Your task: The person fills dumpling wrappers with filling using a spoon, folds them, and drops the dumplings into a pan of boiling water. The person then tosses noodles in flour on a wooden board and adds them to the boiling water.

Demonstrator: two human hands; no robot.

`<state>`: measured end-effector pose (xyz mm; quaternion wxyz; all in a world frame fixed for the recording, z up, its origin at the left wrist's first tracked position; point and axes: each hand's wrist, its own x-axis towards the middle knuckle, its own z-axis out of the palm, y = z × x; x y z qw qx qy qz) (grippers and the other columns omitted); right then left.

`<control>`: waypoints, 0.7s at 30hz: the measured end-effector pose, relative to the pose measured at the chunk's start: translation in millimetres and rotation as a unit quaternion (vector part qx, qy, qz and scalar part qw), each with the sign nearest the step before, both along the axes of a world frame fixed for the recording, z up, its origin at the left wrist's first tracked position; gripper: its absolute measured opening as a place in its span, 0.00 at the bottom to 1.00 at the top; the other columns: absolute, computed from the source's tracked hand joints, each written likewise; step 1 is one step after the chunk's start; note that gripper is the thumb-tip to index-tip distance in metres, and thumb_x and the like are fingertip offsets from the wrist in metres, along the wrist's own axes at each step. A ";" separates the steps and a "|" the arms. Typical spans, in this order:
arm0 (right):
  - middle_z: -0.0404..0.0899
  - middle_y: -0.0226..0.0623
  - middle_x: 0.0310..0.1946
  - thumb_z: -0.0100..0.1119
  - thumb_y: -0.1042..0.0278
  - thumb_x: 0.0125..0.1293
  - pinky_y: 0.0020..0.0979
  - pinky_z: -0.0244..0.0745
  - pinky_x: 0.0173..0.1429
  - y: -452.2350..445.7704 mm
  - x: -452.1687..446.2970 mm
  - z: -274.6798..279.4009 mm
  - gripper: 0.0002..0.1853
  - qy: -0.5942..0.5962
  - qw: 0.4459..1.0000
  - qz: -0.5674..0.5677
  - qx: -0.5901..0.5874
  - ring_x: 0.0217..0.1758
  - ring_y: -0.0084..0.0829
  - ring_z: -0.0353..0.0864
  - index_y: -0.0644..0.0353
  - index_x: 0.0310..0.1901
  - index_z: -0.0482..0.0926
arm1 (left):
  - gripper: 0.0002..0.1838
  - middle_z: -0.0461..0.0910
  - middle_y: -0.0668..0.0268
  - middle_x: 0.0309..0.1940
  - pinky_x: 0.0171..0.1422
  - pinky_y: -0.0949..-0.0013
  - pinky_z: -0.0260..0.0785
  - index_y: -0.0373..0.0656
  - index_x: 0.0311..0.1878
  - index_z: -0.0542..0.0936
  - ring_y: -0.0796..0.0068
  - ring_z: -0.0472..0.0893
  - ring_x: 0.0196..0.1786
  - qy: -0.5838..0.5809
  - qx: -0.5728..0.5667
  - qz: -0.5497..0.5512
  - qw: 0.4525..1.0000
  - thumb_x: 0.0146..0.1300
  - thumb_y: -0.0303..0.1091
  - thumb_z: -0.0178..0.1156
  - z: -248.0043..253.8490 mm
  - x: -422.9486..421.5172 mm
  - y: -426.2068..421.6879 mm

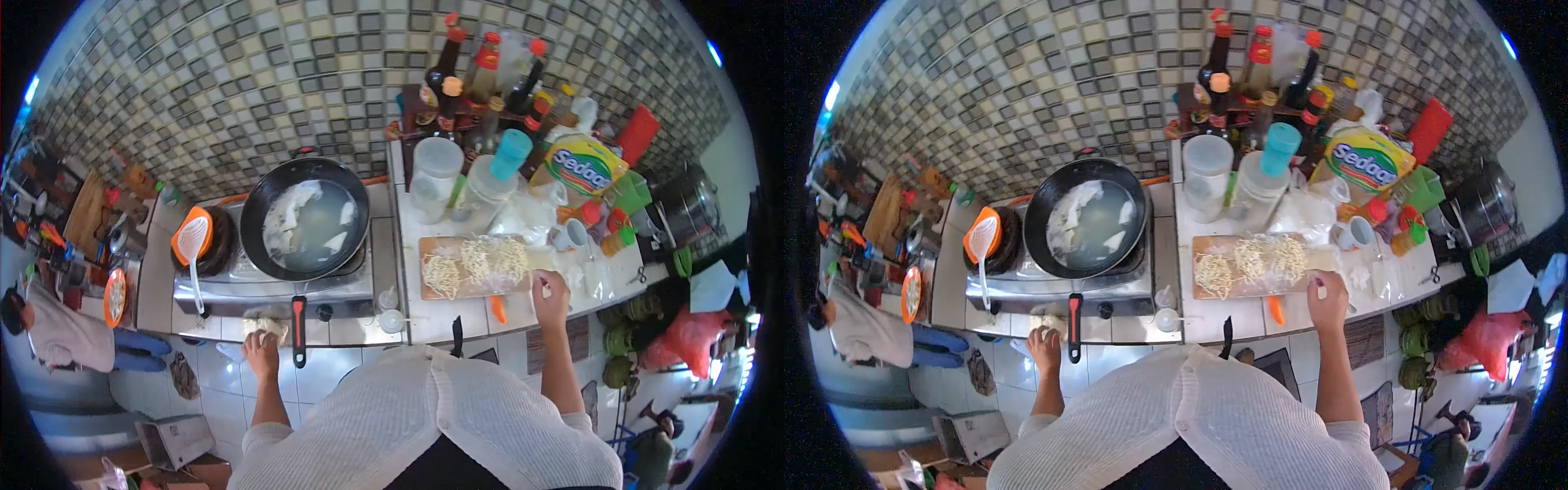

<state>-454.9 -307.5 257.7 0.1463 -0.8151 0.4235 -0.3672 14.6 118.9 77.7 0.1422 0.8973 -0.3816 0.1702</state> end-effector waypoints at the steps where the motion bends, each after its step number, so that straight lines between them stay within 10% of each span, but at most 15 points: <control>1: 0.79 0.42 0.32 0.60 0.78 0.57 0.39 0.74 0.45 -9.8 -17.1 -4.8 0.08 0.024 0.999 -0.029 -0.007 0.38 0.42 0.79 0.62 0.39 0.82 | 0.07 0.80 0.68 0.46 0.61 0.54 0.62 0.50 0.39 0.84 0.63 0.74 0.58 0.010 -0.014 0.002 1.000 0.56 0.35 0.64 7.9 -10.9 -1.0; 7: 0.72 0.43 0.49 0.65 0.65 0.56 0.44 0.75 0.50 -22.7 -87.0 -9.0 0.14 0.260 0.954 -0.150 0.030 0.47 0.47 0.78 0.54 0.45 0.81 | 0.12 0.79 0.52 0.44 0.48 0.61 0.75 0.33 0.53 0.73 0.57 0.81 0.45 0.084 -0.305 0.211 0.925 0.73 0.31 0.51 37.5 -11.8 -24.8; 13: 0.75 0.44 0.44 0.70 0.59 0.52 0.45 0.75 0.49 -39.6 -118.5 -21.0 0.19 0.243 0.957 -0.109 0.119 0.46 0.49 0.79 0.53 0.46 0.80 | 0.23 0.74 0.56 0.50 0.48 0.63 0.76 0.39 0.65 0.61 0.67 0.80 0.45 0.290 -0.684 0.114 0.659 0.73 0.39 0.54 196.2 -37.6 -100.3; 18: 0.77 0.43 0.39 0.69 0.60 0.50 0.43 0.76 0.46 -41.8 -101.4 -18.4 0.12 0.308 0.938 -0.068 0.144 0.43 0.45 0.80 0.55 0.36 0.83 | 0.26 0.73 0.57 0.54 0.52 0.63 0.76 0.41 0.67 0.60 0.63 0.81 0.51 0.392 -0.582 -0.012 0.712 0.71 0.37 0.56 218.7 -116.3 -184.5; 21: 0.78 0.42 0.36 0.64 0.61 0.51 0.42 0.76 0.44 -49.6 -100.4 -22.6 0.07 0.327 0.933 -0.067 0.134 0.41 0.43 0.81 0.54 0.29 0.84 | 0.19 0.79 0.59 0.50 0.45 0.66 0.80 0.39 0.61 0.70 0.66 0.83 0.46 0.576 -0.525 -0.093 0.619 0.71 0.35 0.55 226.5 -190.1 -237.8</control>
